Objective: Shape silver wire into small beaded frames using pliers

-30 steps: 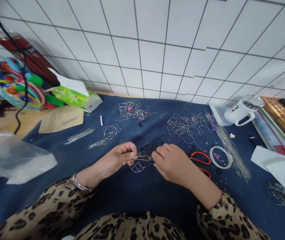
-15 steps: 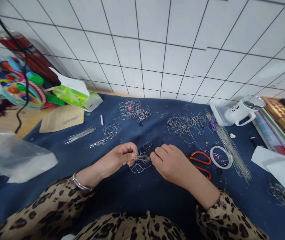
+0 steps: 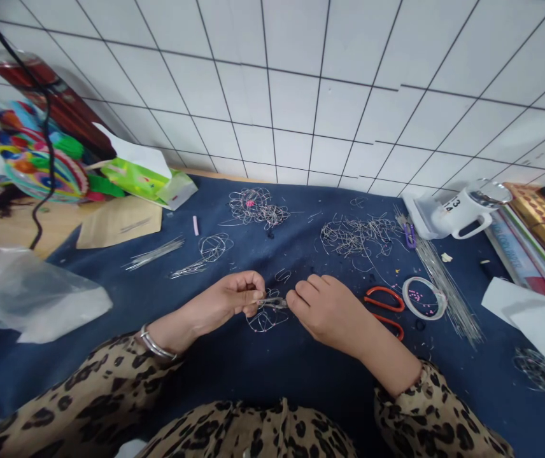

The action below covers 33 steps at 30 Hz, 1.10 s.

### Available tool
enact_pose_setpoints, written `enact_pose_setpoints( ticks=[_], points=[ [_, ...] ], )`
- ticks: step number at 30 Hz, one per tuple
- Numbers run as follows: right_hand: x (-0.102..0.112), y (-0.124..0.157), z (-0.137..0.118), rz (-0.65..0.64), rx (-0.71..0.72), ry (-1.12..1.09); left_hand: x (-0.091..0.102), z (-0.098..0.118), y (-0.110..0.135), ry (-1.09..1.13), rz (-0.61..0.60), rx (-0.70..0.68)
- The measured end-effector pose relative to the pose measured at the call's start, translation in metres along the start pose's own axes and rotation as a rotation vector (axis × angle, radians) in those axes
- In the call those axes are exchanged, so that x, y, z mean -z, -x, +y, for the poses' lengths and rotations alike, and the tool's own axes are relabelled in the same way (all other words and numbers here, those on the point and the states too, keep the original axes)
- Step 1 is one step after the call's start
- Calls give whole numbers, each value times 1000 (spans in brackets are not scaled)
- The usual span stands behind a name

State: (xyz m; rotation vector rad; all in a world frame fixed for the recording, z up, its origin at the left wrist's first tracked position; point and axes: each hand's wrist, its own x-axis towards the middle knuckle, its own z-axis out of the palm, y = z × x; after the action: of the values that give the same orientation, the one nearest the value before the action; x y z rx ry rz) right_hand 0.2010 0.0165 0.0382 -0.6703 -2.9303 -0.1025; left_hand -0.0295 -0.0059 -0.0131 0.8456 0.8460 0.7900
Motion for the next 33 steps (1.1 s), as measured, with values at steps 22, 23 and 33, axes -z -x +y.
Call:
enact_pose_setpoints(
  ticks=[22, 23, 33],
  points=[
    [-17, 3, -11, -50, -273, -217, 2, 6, 1, 16, 53, -55],
    [-17, 3, -12, -51, -281, -210, 1, 7, 1, -8, 58, -66],
    [-11, 1, -18, -109, -300, -135, -4, 2, 1, -365, 197, -229]
  ],
)
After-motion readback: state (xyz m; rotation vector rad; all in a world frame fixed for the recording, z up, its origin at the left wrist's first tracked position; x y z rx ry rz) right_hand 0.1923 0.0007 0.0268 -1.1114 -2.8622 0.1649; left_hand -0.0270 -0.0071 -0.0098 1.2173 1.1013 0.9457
